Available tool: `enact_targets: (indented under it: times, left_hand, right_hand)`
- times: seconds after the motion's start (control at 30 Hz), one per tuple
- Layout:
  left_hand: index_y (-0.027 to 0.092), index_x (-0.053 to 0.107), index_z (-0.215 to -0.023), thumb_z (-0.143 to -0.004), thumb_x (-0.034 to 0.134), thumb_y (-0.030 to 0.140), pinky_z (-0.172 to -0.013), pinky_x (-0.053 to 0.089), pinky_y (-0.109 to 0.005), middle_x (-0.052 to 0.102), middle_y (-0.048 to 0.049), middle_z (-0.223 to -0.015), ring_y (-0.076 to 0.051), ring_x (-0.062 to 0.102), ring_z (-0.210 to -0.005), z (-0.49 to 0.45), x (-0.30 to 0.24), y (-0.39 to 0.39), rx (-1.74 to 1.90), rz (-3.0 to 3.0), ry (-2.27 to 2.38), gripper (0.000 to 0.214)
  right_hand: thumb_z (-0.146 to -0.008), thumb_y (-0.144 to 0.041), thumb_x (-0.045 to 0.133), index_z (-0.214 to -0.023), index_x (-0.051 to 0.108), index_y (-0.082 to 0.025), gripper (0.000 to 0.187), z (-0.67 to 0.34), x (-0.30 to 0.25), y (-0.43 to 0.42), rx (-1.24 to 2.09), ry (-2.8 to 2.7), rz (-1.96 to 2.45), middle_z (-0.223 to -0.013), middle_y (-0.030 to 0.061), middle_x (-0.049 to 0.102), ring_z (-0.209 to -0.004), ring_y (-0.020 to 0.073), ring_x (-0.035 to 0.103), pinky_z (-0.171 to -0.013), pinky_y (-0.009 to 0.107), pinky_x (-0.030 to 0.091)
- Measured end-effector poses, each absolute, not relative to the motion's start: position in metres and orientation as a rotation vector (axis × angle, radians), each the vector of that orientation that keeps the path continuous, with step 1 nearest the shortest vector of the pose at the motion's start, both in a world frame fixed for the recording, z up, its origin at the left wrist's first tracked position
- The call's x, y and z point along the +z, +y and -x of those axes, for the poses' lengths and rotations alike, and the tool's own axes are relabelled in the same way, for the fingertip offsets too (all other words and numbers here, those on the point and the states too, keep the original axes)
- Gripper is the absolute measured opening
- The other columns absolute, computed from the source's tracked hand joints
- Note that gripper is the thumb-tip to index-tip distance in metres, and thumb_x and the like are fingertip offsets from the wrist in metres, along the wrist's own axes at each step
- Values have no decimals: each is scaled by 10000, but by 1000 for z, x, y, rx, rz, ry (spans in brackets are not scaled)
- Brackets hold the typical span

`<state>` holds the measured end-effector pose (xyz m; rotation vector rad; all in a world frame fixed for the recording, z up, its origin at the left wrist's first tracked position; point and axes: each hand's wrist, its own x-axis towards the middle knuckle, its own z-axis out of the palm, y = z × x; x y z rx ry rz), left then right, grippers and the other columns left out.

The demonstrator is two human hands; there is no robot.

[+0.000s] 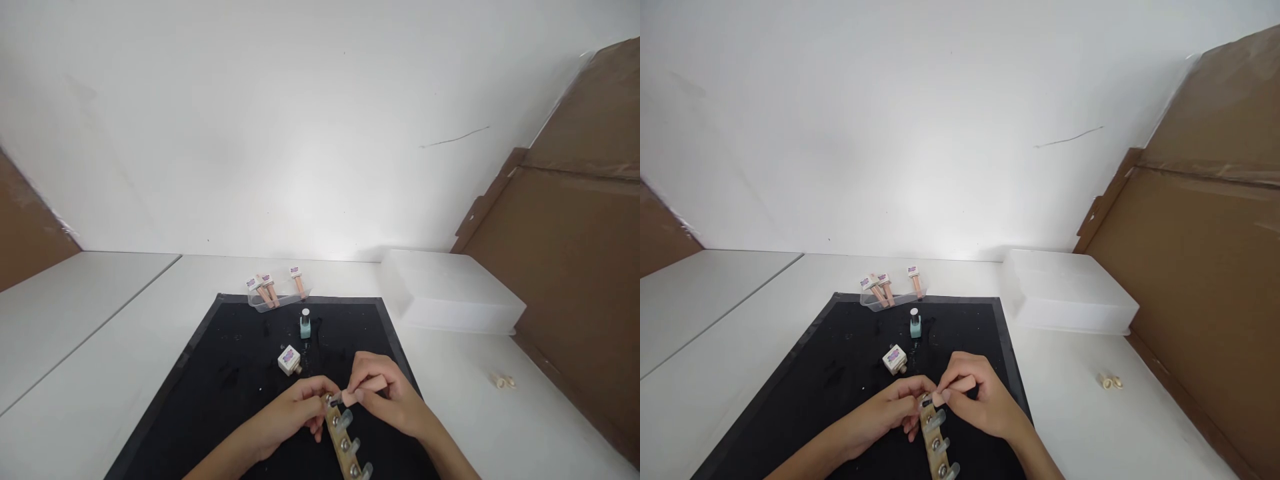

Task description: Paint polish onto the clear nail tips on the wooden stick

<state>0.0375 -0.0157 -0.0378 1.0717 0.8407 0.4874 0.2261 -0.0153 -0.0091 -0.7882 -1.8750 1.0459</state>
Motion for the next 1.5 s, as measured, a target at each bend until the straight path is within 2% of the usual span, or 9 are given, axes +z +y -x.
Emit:
enact_targets:
  times: [0.3,0.6,0.77,0.87,1.03,1.17,1.37,1.5]
  left_hand:
    - [164,601,-840,-635,486,172,-553,396,-221,496,56,-602,-64,414,-501,-37,-43,-16,476,-1072,857,235]
    - [169,611,-844,-674,510,204,-557,390,-220,468,64,-579,-64,401,-497,-38,-43,-15,478,-1083,853,200]
    - [165,603,-853,-670,495,184,-554,389,-214,498,54,-599,-63,421,-499,-37,-46,-16,466,-1087,873,214]
    - [164,594,-853,-707,503,226,-564,416,-219,491,49,-611,-66,417,-515,-36,-45,-16,459,-1118,867,183]
    - [185,554,-946,-776,479,323,-503,445,-220,439,53,-662,-76,419,-535,-28,-48,-13,444,-1364,868,231]
    - [221,482,-1051,-789,480,339,-446,424,-188,416,60,-682,-86,422,-567,-22,-55,-12,479,-1486,961,287]
    - [202,449,-966,-748,528,312,-435,418,-196,450,62,-668,-91,439,-541,-19,-57,-12,477,-1544,1062,257]
    - [192,502,-870,-747,526,291,-504,388,-202,466,60,-662,-86,453,-557,-16,-50,-10,483,-1645,1110,160]
  right_hand:
    - [-726,-65,542,-603,592,-190,183,-227,-13,-16,1009,-1817,863,-596,-15,513,-538,137,474,-510,248,343]
    - [-773,-130,574,-712,670,-177,123,-228,-13,-16,1107,-1859,840,-645,8,552,-600,149,515,-564,261,379]
    - [-720,-43,509,-600,594,-177,199,-227,-17,-13,1135,-1718,1001,-608,-15,567,-532,120,487,-513,232,346]
    - [-712,-53,488,-580,560,-176,194,-227,-19,-10,1169,-1611,1099,-578,-27,558,-498,105,449,-481,220,315]
    - [-734,-155,512,-614,556,-176,129,-229,-25,-5,1267,-1463,1174,-513,-50,513,-424,85,364,-432,207,296]
    - [-743,-191,519,-611,558,-175,138,-229,-27,-4,1301,-1406,1173,-516,-41,530,-427,89,371,-423,204,314]
    - [-762,-208,537,-614,560,-173,153,-229,-24,-7,1304,-1383,1146,-528,-36,542,-439,90,375,-447,216,313]
    - [-757,-212,541,-607,554,-170,156,-230,-22,-7,1302,-1367,1141,-526,-35,527,-445,92,368,-448,221,306]
